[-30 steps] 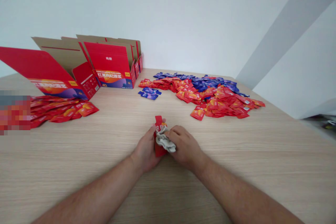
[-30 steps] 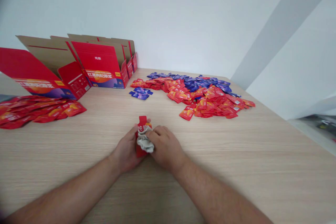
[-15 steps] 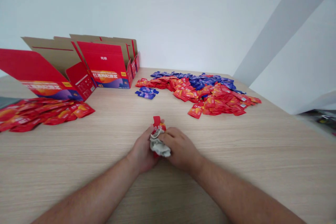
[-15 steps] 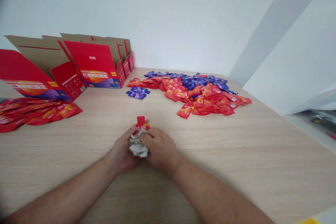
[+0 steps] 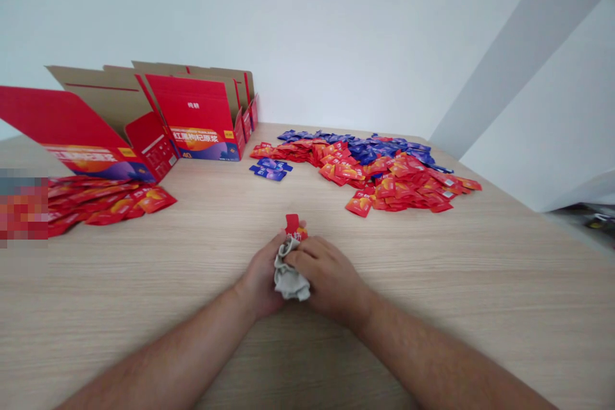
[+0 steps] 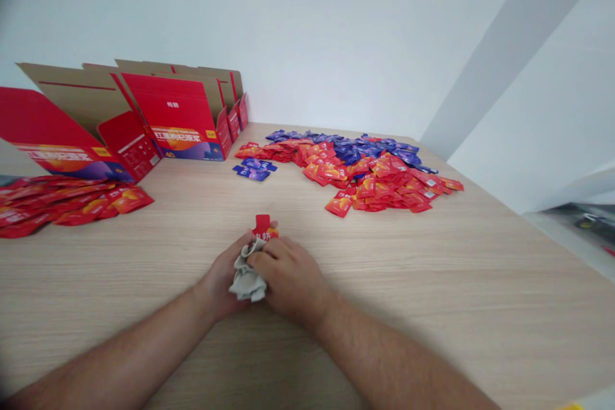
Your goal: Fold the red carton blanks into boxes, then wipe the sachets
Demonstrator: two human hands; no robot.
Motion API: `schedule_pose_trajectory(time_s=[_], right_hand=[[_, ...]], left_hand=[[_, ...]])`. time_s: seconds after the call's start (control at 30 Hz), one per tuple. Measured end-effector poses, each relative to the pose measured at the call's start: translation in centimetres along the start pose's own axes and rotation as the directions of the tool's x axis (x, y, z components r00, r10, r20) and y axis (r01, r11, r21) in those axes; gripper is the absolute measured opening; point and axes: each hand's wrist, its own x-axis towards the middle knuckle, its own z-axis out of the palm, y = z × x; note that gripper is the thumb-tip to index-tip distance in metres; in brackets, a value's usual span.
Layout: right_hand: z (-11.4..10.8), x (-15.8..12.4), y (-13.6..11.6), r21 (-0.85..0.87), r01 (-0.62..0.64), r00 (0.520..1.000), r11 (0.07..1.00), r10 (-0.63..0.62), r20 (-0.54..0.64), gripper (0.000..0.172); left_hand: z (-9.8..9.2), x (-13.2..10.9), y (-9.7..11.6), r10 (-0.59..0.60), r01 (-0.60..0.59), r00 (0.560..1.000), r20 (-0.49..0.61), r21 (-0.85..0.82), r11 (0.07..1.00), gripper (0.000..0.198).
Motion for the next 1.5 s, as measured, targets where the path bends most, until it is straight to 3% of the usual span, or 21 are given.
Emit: schedule_pose_trajectory(time_s=[0.1,0.27,0.4,0.53,0.67,0.8,0.93,1.07,1.2,1.33,1.43,1.5], right_hand=[[-0.1,0.0,0.0,-0.009,-0.161,0.983,0.987,0.160,-0.087,0.018],[-0.5,0.1,0.3,0.002,0.004,0.999,1.000,-0.004,-0.049,0.019],[-0.9,0.1,0.7,0.035,-0.177,0.968,0.984,0.180,-0.172,0.019],[-1.1,0.0,0.8,0.028,-0.046,0.990,0.999,0.049,-0.129,0.020],[-1.3,0.0,1.4,0.039,-0.181,0.939,0.983,0.185,-0.289,0.016],[-1.8,0.1,1.5,0.028,-0.114,0.965,0.993,0.118,-0.232,0.017],[-2.2,0.2,1.6,0.015,-0.212,0.926,0.977,0.206,-0.316,0.014],[-2.4,0.2,1.6,0.044,-0.137,0.960,0.990,0.144,-0.241,0.021],[-2.6,0.2,1.6,0.023,-0.220,0.918,0.975,0.214,-0.333,0.016],[-2.8,0.3,1.7,0.021,-0.125,0.957,0.992,0.126,-0.261,0.020],[-2.4,0.3,1.6,0.004,-0.194,0.942,0.981,0.187,-0.279,0.019],[-1.9,0.3,0.9,-0.006,-0.195,0.959,0.981,0.190,-0.210,0.018]], left_hand=[[-0.1,0.0,-0.1,0.027,-0.027,0.999,0.017,0.010,1.000,0.040],[-0.2,-0.1,-0.4,0.018,-0.020,0.998,0.060,0.037,0.999,0.043],[-0.2,-0.1,-0.7,-0.020,0.011,0.996,0.082,0.103,0.995,0.049],[-0.4,0.1,-0.8,0.030,-0.046,0.989,0.146,0.113,0.993,0.045],[-0.8,0.5,-0.9,-0.063,0.028,0.986,0.156,0.217,0.976,0.050],[-0.9,0.4,-1.1,-0.050,0.005,0.983,0.179,0.242,0.970,0.048],[-1.0,0.2,-1.1,-0.075,0.025,0.987,0.139,0.335,0.942,0.048],[-1.4,0.3,-1.2,-0.053,-0.008,0.986,0.159,0.356,0.935,0.041],[-1.5,0.5,-1.4,-0.065,-0.003,0.985,0.157,0.400,0.916,0.045],[-1.2,0.4,-1.5,-0.037,-0.040,0.985,0.170,0.429,0.903,0.042],[-0.9,0.3,-1.1,-0.066,0.010,0.991,0.121,0.417,0.909,0.046],[-0.7,0.3,-0.7,-0.041,0.006,0.995,0.095,0.340,0.940,0.042]])
